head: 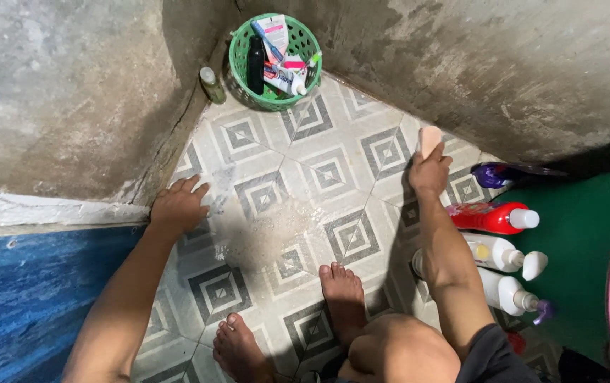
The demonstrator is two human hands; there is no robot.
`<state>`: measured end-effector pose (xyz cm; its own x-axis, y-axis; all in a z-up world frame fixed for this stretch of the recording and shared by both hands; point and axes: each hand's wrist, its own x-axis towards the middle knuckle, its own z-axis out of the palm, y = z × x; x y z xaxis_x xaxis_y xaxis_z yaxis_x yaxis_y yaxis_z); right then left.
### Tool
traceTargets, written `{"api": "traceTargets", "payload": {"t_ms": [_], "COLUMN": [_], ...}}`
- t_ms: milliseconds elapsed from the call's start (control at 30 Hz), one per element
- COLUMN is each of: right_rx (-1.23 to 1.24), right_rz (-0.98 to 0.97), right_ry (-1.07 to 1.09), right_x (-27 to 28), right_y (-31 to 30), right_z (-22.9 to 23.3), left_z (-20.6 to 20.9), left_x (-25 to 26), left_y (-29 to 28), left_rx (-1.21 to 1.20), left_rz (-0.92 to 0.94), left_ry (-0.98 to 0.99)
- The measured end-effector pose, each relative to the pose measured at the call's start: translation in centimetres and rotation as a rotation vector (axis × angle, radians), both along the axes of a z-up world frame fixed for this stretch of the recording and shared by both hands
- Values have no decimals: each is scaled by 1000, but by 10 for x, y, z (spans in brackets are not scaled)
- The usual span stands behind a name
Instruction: The person scrubs a small section of the tiled bathroom floor using a sponge. They repeatedly rub the same area in circular and back-and-forth motions while squatting.
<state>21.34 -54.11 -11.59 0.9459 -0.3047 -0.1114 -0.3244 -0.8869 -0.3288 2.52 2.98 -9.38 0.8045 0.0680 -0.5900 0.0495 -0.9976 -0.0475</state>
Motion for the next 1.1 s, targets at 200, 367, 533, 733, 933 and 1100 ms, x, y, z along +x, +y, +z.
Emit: {"api": "traceTargets", "payload": {"t_ms": [200,367,533,733,933,1100], "right_rx": [-58,-114,-133,-44,80,-169], "right_rz": [157,508,934,1161,406,420], "right_ry": [30,51,51,274,103,25], "right_x": [11,-36,-86,-91,-34,-60], "right_y": [70,190,246,229,87,69], "right_z": [10,69,61,76,40,27], "left_z": [34,37,42,44,33,34], "left_x": [-1,7,8,6,-1,4], "left_y": [-18,-32,-34,-30,-15,-15], "left_rx": [-10,21,21,31,25,43], "left_rz": [-4,-31,-46,-21,-26,-6], "left_ry": [-125,-58,-9,49,38,44]}}
